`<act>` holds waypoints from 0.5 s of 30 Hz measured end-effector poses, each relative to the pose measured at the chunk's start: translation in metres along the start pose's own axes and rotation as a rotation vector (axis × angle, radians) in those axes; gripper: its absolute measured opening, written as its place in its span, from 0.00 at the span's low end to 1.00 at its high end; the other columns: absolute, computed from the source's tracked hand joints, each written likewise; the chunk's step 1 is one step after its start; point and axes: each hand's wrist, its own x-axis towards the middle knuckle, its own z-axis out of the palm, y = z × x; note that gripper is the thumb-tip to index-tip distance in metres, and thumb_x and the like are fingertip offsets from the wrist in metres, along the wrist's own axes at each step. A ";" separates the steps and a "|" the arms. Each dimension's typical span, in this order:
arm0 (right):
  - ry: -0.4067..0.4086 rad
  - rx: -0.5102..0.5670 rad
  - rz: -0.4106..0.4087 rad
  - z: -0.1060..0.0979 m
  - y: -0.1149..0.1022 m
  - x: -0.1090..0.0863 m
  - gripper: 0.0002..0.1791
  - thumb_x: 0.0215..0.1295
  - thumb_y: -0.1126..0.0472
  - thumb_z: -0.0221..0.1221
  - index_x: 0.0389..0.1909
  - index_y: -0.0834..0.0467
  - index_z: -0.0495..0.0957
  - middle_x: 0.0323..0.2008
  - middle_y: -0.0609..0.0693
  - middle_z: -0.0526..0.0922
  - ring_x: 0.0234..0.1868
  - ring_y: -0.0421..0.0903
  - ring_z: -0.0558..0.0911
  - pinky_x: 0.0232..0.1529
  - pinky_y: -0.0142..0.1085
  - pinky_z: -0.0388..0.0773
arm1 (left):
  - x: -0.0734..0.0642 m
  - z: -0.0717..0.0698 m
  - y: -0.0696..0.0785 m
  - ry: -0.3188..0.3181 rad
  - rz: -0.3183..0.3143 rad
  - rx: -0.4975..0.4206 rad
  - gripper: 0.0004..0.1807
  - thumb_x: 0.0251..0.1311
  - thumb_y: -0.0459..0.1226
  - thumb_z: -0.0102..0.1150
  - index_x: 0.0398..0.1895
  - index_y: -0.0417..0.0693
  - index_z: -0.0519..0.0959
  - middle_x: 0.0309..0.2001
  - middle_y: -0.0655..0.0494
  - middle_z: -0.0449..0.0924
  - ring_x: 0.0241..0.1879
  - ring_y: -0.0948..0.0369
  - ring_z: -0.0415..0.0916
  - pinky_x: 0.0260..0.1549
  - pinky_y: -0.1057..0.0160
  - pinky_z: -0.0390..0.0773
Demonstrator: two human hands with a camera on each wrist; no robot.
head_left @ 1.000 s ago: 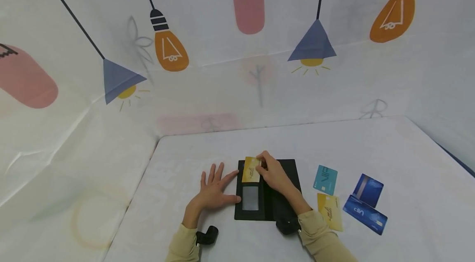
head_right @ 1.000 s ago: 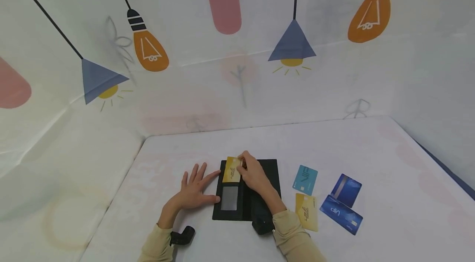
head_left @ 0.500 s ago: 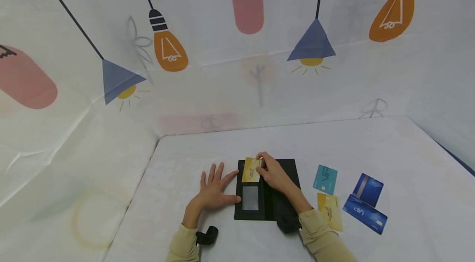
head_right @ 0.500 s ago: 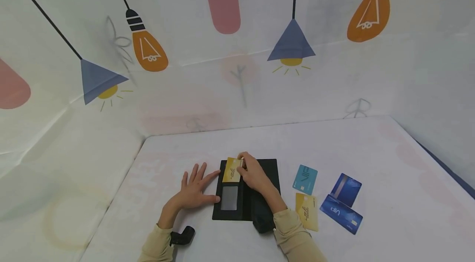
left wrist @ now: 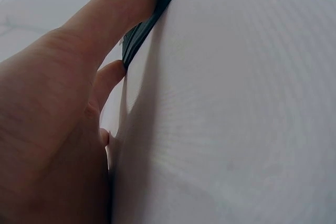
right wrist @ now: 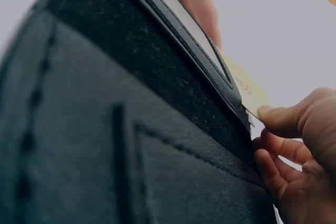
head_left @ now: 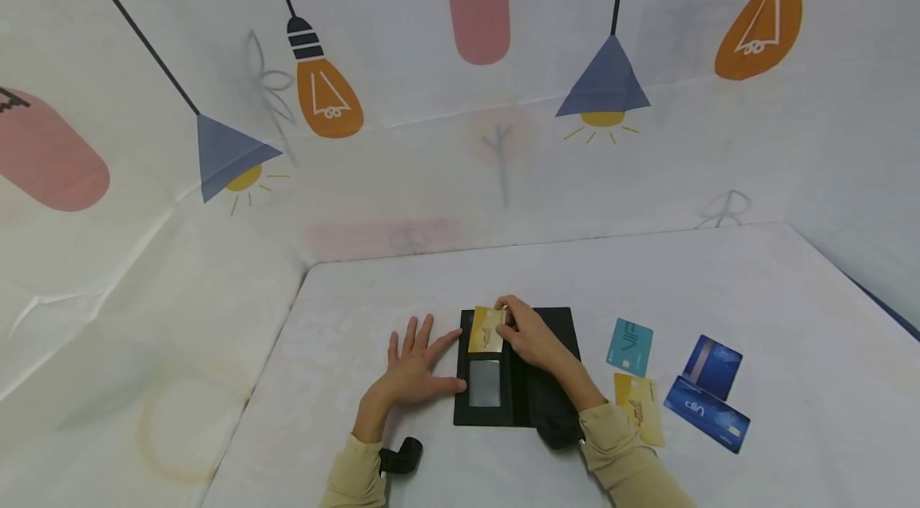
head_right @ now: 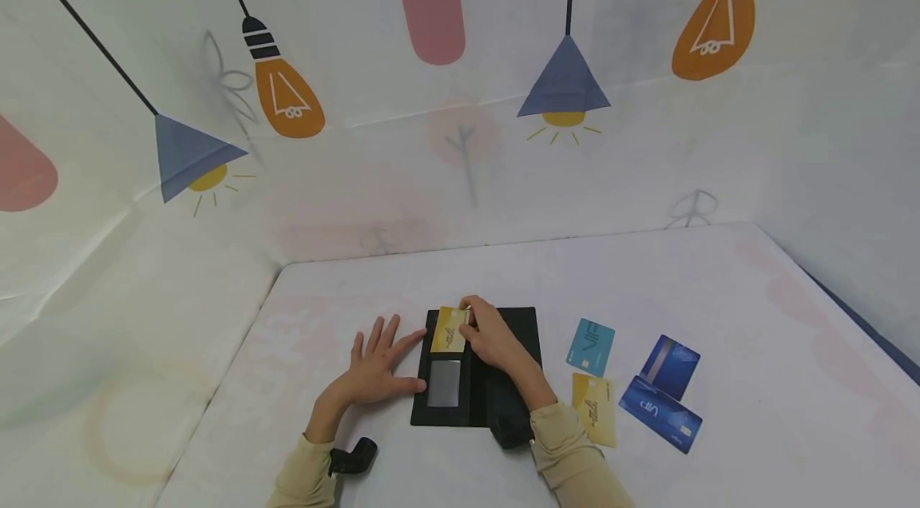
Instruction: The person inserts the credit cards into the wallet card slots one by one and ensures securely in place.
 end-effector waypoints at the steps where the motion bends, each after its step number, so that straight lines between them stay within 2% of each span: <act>1: -0.003 -0.003 0.004 0.000 0.000 0.000 0.15 0.68 0.69 0.56 0.54 0.63 0.71 0.33 0.49 0.70 0.35 0.44 0.71 0.38 0.37 0.67 | 0.000 0.000 0.000 0.000 0.000 0.003 0.45 0.53 0.64 0.63 0.75 0.67 0.62 0.80 0.43 0.37 0.78 0.42 0.25 0.69 0.33 0.27; 5: -0.018 -0.011 -0.016 -0.002 0.000 0.000 0.15 0.68 0.69 0.56 0.54 0.63 0.71 0.34 0.49 0.70 0.36 0.44 0.71 0.39 0.38 0.67 | 0.002 0.001 -0.001 -0.003 0.003 0.011 0.45 0.53 0.65 0.62 0.75 0.67 0.61 0.80 0.43 0.37 0.78 0.42 0.25 0.69 0.32 0.27; 10: -0.060 -0.064 -0.102 -0.002 -0.002 0.000 0.14 0.67 0.70 0.56 0.53 0.64 0.72 0.36 0.50 0.70 0.42 0.48 0.69 0.44 0.42 0.65 | 0.001 -0.001 0.000 0.000 0.007 0.009 0.45 0.54 0.64 0.62 0.75 0.67 0.61 0.80 0.43 0.37 0.78 0.42 0.25 0.68 0.32 0.27; 15: -0.095 -0.076 -0.100 -0.001 -0.001 0.000 0.14 0.67 0.68 0.56 0.53 0.63 0.72 0.38 0.50 0.70 0.44 0.48 0.68 0.46 0.43 0.65 | 0.000 -0.002 0.000 0.006 0.013 0.008 0.45 0.54 0.64 0.63 0.75 0.66 0.61 0.80 0.42 0.37 0.78 0.41 0.26 0.68 0.31 0.28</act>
